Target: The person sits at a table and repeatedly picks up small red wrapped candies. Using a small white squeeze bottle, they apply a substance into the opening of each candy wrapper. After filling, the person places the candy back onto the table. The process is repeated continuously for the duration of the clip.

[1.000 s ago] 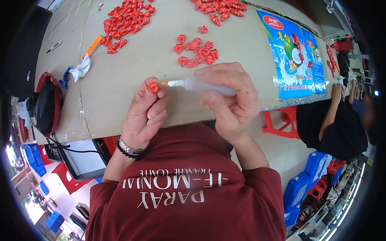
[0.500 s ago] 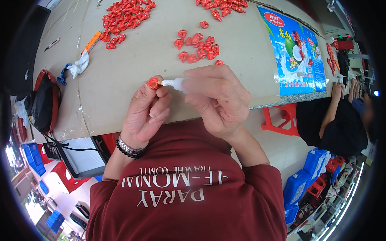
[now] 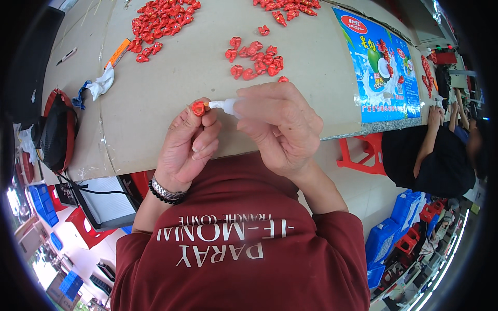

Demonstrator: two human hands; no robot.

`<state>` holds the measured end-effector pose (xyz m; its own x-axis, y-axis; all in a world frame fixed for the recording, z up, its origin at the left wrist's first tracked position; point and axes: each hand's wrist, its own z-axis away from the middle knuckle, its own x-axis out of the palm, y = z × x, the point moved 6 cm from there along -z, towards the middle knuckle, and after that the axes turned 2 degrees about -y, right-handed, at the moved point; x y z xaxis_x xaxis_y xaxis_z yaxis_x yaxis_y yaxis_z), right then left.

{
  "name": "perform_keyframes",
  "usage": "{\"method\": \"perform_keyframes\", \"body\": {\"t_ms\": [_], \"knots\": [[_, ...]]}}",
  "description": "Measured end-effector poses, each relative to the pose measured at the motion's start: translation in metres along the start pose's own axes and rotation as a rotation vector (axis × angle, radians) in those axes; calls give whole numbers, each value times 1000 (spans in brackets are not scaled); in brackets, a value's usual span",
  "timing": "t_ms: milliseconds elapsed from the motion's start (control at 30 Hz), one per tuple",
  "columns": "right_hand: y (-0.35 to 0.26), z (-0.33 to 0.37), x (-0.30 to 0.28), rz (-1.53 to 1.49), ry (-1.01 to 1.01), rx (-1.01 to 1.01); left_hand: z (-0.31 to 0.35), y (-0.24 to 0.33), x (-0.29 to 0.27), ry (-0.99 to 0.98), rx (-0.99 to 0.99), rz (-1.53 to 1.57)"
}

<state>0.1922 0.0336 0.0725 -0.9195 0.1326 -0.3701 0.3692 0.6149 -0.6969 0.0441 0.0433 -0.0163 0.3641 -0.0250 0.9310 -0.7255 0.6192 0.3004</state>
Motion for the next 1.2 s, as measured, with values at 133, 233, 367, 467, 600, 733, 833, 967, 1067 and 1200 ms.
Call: {"method": "perform_keyframes", "body": {"t_ms": [133, 233, 367, 467, 600, 733, 833, 967, 1067, 1200], "knots": [[0, 0, 0, 5, -2, 5, 0, 1, 0, -3, 8, -5], [-3, -2, -2, -40, 74, -129, -2, 6, 0, -22, 95, -105], [-5, -1, -4, -78, 109, -109, 1, 15, 1, 108, 182, -240], [-4, -1, -4, -55, 99, -115, 2, 17, 2, 140, 190, -263], [-6, -3, -2, -22, 92, -138, 3, 17, 2, 151, 188, -259], [-7, -3, 0, 23, 85, -157, 4, 17, -1, 91, 180, -264], [-7, -3, 0, 23, 87, -167, 5, 18, 3, 172, 201, -252], [-10, -1, -2, -25, 111, -130, 3, 21, -3, 82, 236, -274], [-8, 0, -3, -103, 126, -88, 3, 24, -2, 63, 293, -323], [-5, 0, -1, -132, 110, -77, 4, 26, 1, 61, 355, -383]]}}
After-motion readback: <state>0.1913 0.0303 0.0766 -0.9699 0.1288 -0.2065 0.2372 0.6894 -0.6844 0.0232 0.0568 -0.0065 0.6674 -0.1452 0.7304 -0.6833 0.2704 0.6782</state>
